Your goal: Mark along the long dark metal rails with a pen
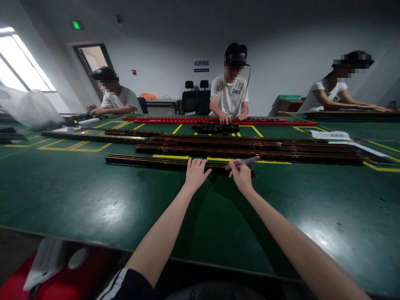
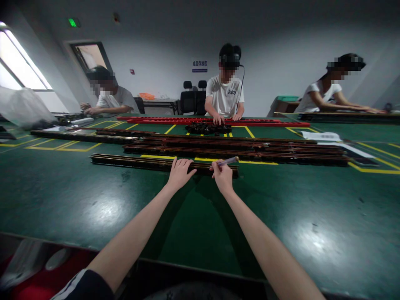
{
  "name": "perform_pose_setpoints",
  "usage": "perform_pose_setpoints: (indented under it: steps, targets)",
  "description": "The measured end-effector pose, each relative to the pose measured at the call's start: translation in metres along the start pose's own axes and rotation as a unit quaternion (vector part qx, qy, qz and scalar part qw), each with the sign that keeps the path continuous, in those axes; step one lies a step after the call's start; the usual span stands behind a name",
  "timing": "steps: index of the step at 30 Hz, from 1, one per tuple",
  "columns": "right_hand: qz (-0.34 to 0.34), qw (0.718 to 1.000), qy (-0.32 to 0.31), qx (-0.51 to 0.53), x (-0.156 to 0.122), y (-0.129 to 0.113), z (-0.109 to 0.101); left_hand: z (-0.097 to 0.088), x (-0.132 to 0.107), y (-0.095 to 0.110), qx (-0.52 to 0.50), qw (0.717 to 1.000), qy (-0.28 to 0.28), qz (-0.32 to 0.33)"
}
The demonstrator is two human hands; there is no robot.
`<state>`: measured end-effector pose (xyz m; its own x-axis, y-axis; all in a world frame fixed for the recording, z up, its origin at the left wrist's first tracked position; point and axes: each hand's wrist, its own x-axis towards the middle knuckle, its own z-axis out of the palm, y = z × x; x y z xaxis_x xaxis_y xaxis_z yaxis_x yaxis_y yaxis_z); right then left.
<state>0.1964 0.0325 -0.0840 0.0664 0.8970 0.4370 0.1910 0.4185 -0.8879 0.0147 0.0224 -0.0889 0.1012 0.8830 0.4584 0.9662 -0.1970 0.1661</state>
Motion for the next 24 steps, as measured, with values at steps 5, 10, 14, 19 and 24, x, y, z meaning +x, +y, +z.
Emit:
perform_pose_setpoints:
  steps: [5, 10, 14, 19, 24]
  targets:
    - [-0.002, 1.0, -0.009, -0.005, 0.0004, 0.0014, -0.0004, 0.0017, -0.0003, 0.0008, 0.007, 1.0, 0.005, 0.002]
    - [-0.004, 1.0, 0.0, -0.002, -0.0004, 0.0003, 0.0001, 0.0039, -0.0008, 0.0016, 0.019, 1.0, 0.019, 0.01]
    - [-0.004, 1.0, 0.005, 0.002, -0.0007, 0.0, 0.0006, 0.0042, -0.0008, 0.0019, 0.022, 0.999, 0.02, 0.014]
    - [0.002, 1.0, 0.009, -0.006, -0.0004, 0.0005, 0.0009, 0.0021, -0.0009, 0.0034, 0.019, 1.0, 0.009, 0.012]
    - [0.009, 1.0, 0.002, -0.016, -0.0004, -0.0002, 0.0002, 0.0008, -0.0012, 0.0041, 0.012, 1.0, 0.011, 0.012]
